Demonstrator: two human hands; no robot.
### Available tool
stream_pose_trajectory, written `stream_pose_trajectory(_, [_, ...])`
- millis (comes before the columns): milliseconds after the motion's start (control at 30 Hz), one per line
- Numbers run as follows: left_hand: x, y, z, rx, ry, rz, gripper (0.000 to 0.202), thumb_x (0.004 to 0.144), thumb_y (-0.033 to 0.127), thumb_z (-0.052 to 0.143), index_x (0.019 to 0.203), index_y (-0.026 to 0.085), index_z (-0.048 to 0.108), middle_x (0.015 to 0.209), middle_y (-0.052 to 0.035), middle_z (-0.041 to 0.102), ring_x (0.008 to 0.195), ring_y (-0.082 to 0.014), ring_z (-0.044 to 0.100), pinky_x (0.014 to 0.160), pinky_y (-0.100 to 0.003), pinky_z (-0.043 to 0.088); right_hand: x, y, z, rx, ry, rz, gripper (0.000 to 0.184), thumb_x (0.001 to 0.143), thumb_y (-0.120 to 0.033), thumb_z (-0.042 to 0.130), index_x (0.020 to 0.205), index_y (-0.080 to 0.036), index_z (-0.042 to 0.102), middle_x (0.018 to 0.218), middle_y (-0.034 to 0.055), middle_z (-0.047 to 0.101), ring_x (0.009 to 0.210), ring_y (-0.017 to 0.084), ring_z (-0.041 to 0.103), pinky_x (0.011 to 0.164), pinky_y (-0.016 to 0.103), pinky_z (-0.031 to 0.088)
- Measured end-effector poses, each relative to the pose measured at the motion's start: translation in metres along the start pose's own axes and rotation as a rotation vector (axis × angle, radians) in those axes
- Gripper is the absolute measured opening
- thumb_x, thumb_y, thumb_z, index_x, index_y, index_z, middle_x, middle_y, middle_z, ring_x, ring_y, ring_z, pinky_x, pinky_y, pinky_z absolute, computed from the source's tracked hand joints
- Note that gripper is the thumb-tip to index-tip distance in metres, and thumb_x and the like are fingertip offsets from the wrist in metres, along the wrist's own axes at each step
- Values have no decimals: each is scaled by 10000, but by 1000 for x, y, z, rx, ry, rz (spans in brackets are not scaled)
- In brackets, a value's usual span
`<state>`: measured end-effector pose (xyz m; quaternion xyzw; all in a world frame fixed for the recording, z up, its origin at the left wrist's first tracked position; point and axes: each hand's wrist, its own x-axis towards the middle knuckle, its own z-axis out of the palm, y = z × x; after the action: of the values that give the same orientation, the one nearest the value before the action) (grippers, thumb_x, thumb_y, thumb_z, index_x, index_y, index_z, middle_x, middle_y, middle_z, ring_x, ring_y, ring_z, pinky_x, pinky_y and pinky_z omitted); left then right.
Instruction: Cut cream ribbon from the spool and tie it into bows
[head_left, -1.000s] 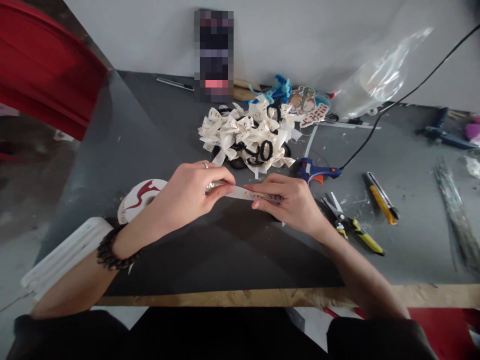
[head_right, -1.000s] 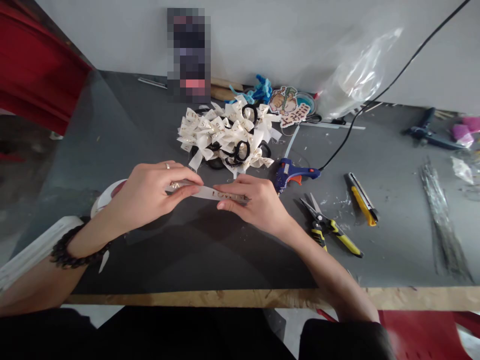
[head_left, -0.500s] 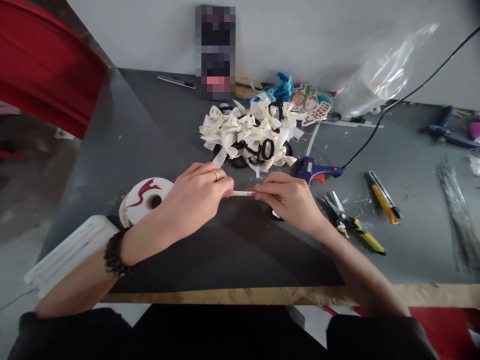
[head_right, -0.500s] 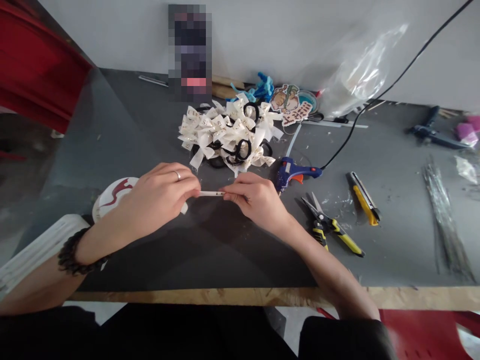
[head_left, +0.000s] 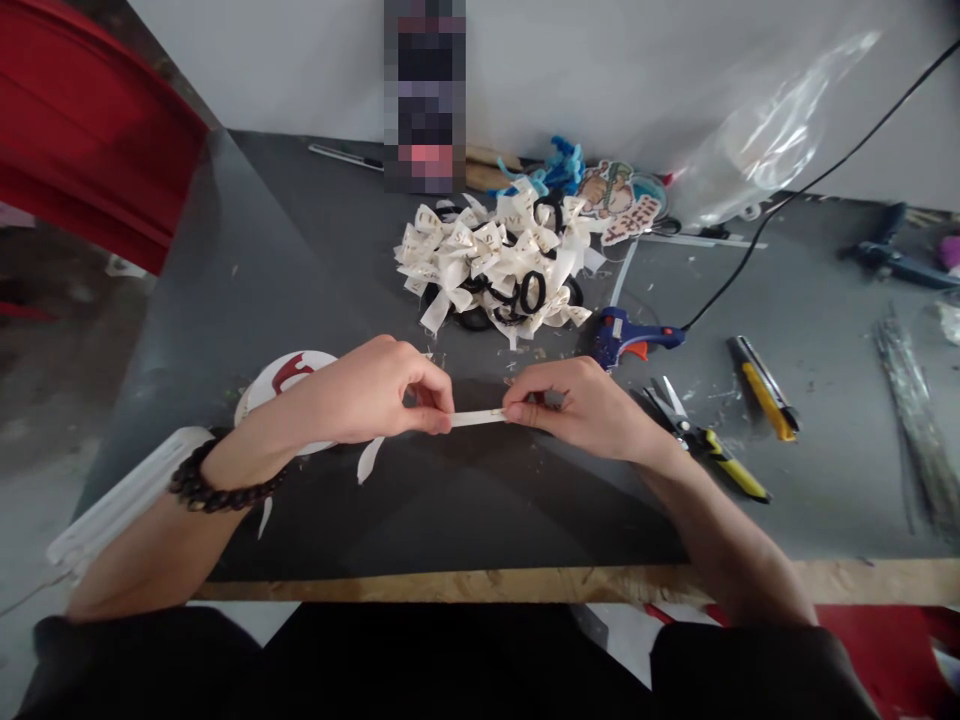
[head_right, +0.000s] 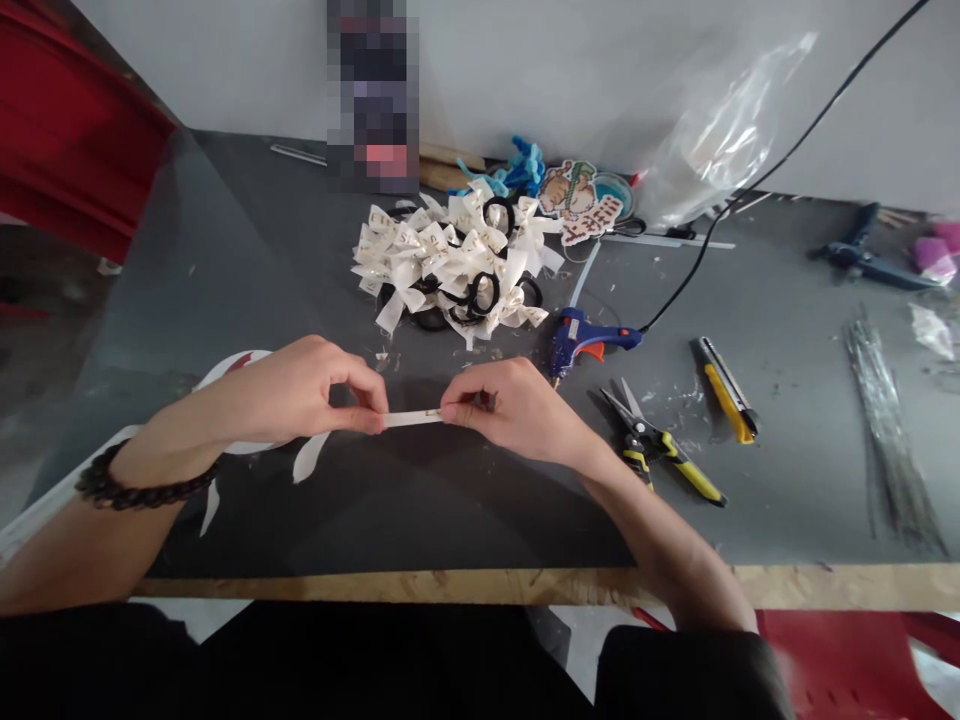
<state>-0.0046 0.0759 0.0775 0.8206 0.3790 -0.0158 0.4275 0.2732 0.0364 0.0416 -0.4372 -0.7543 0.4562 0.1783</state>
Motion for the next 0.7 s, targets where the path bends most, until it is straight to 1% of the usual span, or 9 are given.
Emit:
stream_pose_trajectory(100, [0, -1, 0, -97, -97, 28, 85, 865, 279, 793, 808, 317, 844, 771, 83, 800, 664, -103, 693, 634, -210, 435, 0, 4, -5, 135, -146, -31, 193, 972, -374, 738, 913, -217, 834, 880, 27, 768, 768, 154, 672, 718, 277, 476])
stream_pose_trajectory(167, [-1, 0, -1, -149, -179, 1, 62, 848, 282, 805, 805, 309, 841, 766, 73, 802, 670, -114, 710, 616, -206, 444, 0, 5, -9, 186, -253, 4, 223, 974, -398, 729, 905, -216, 839, 834, 19, 762, 724, 147, 656, 671, 271, 462])
stream_pose_trajectory(233, [-1, -1, -2, -158, -242, -38, 58, 844, 299, 807, 791, 300, 830, 740, 70, 794, 634, -114, 696, 588, -206, 438, -2, 3, -12, 198, -325, 54, 224, 973, -391, 720, 904, -215, 838, 803, 10, 766, 690, 141, 645, 632, 264, 449])
stream_pose_trajectory(300, [-1, -2, -3, -152, -296, -49, 87, 856, 305, 790, 775, 297, 817, 713, 71, 783, 616, -110, 683, 587, -204, 437, -3, -1, -15, 173, -359, 82, 197, 959, -378, 734, 899, -223, 840, 814, 2, 779, 686, 137, 653, 629, 260, 456])
stream_pose_trajectory(400, [1, -2, -4, -180, -342, -12, 137, 877, 232, 725, 774, 289, 796, 710, 67, 777, 645, -110, 699, 619, -194, 451, -7, -6, -19, 81, -343, 60, 162, 957, -361, 744, 898, -251, 847, 841, -12, 790, 712, 136, 680, 661, 263, 469])
stream_pose_trajectory(467, [2, -1, -3, -189, -329, 12, 149, 886, 218, 699, 783, 278, 789, 721, 60, 774, 663, -114, 704, 628, -195, 452, -9, -8, -21, 26, -327, 32, 163, 969, -363, 735, 907, -263, 848, 850, -16, 794, 736, 141, 695, 676, 268, 470])
stream_pose_trajectory(600, [2, 2, -2, -136, -237, -2, 134, 913, 348, 717, 853, 274, 811, 720, 41, 755, 636, -125, 672, 581, -212, 419, -12, -6, -28, -39, -275, 27, 185, 986, -366, 706, 910, -266, 843, 848, -20, 798, 732, 142, 703, 676, 274, 466])
stream_pose_trajectory(700, [0, 1, -6, -63, -166, -29, 148, 912, 375, 721, 843, 287, 818, 686, 53, 735, 567, -108, 621, 536, -218, 380, -14, -1, -35, -82, -238, 32, 193, 983, -379, 704, 892, -277, 840, 828, -29, 794, 706, 139, 694, 652, 277, 457])
